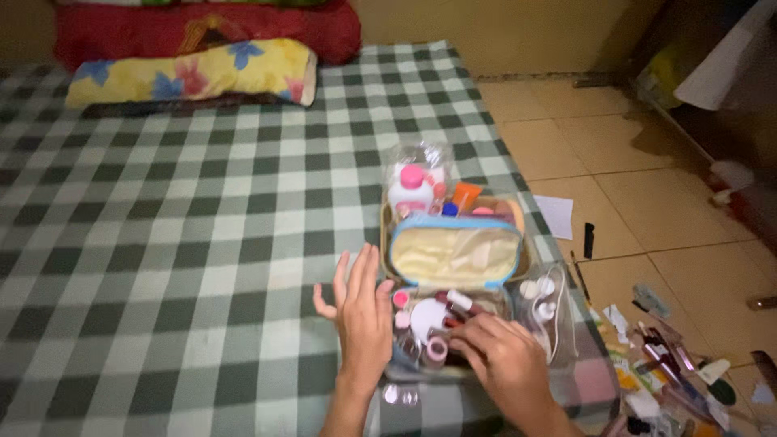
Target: The person wipes several lipstick tubes and a small bottle with a cloth before placing them into a makeup bag and a clear container. The person also pours liquid from a white bottle into a contact lens case and then wipes the case with the cloth.
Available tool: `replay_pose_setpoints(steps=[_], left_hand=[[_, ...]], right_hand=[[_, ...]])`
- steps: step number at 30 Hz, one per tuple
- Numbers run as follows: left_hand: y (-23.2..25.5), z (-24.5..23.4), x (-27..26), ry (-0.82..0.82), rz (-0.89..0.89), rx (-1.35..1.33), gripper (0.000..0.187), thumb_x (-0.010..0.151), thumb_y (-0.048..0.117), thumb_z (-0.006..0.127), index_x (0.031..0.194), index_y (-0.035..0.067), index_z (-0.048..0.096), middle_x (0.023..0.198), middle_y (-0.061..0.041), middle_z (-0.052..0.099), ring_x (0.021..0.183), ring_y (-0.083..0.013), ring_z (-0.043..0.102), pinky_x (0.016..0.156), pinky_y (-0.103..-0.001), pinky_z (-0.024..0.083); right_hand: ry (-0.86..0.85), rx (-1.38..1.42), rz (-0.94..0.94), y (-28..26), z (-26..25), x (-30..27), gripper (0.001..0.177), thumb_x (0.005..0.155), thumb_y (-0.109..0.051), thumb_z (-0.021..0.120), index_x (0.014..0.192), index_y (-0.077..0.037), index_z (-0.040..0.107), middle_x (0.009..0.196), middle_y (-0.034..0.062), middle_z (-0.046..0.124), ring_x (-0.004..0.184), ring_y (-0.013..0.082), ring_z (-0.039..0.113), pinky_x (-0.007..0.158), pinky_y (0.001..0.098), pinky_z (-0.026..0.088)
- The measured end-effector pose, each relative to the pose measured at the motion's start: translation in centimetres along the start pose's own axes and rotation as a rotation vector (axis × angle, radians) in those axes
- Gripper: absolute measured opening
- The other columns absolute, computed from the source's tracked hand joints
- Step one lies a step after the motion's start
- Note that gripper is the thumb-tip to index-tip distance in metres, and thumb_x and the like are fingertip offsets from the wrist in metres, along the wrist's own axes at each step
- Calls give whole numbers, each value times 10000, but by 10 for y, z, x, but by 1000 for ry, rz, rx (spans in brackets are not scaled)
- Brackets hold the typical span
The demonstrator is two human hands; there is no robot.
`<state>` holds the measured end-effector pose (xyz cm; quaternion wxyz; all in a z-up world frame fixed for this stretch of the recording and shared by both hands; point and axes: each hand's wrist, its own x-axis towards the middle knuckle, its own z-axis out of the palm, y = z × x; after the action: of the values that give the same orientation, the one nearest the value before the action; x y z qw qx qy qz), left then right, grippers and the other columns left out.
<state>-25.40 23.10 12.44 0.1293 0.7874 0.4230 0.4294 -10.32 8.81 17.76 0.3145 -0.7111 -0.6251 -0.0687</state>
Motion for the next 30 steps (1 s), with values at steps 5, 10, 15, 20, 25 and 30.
replay_pose_setpoints(steps=[5, 10, 15, 20, 25, 30], left_hand=[[36, 20, 70, -128, 43, -157, 673, 961, 275, 615, 1524, -8, 380, 1555, -143, 453, 1477, -354, 322, 1136, -663, 27], [40, 39, 79, -252, 110, -233, 626, 955, 224, 647, 1506, 11, 438, 1458, -162, 513, 1431, -395, 354, 1160, -601, 186], [27, 37, 51, -264, 152, -285, 389, 849, -4, 676, 1229, 80, 655, 1269, -130, 596, 1356, -372, 474, 1234, -620, 242], [20, 29, 33, -231, 234, -313, 407, 725, 68, 800, 1112, 88, 675, 1234, -100, 624, 1348, -431, 456, 1147, -759, 61], [18, 29, 27, -253, 200, -336, 436, 702, 203, 893, 1066, 76, 691, 1215, -93, 619, 1333, -438, 448, 1127, -780, 3], [16, 27, 32, -207, 249, -360, 435, 695, 322, 911, 980, 89, 679, 1172, -79, 631, 1328, -411, 476, 1162, -759, 6]], right_hand=[[-22, -66, -19, 47, -36, 52, 348, 808, -233, 751, 1135, -135, 681, 1043, 96, 705, 934, 331, 672, 767, 432, 516], [-63, -109, 186, 96, -59, 100, 386, 884, -259, 699, 1249, -139, 667, 1160, 119, 697, 984, 336, 679, 834, 436, 543], [-110, -78, 333, 111, -62, 114, 415, 873, -288, 671, 1274, -185, 656, 1177, 88, 693, 987, 313, 700, 821, 446, 550], [-203, -152, 312, 124, -51, 117, 361, 910, -272, 643, 1260, -185, 659, 1172, 94, 686, 1028, 339, 666, 824, 450, 543], [-206, -95, 335, 130, -44, 122, 304, 935, -247, 620, 1224, -173, 679, 1069, 87, 734, 951, 338, 701, 800, 452, 558], [-470, -226, 529, 139, -42, 127, 219, 918, -382, 704, 1089, -265, 774, 927, 54, 777, 877, 317, 738, 794, 451, 571]])
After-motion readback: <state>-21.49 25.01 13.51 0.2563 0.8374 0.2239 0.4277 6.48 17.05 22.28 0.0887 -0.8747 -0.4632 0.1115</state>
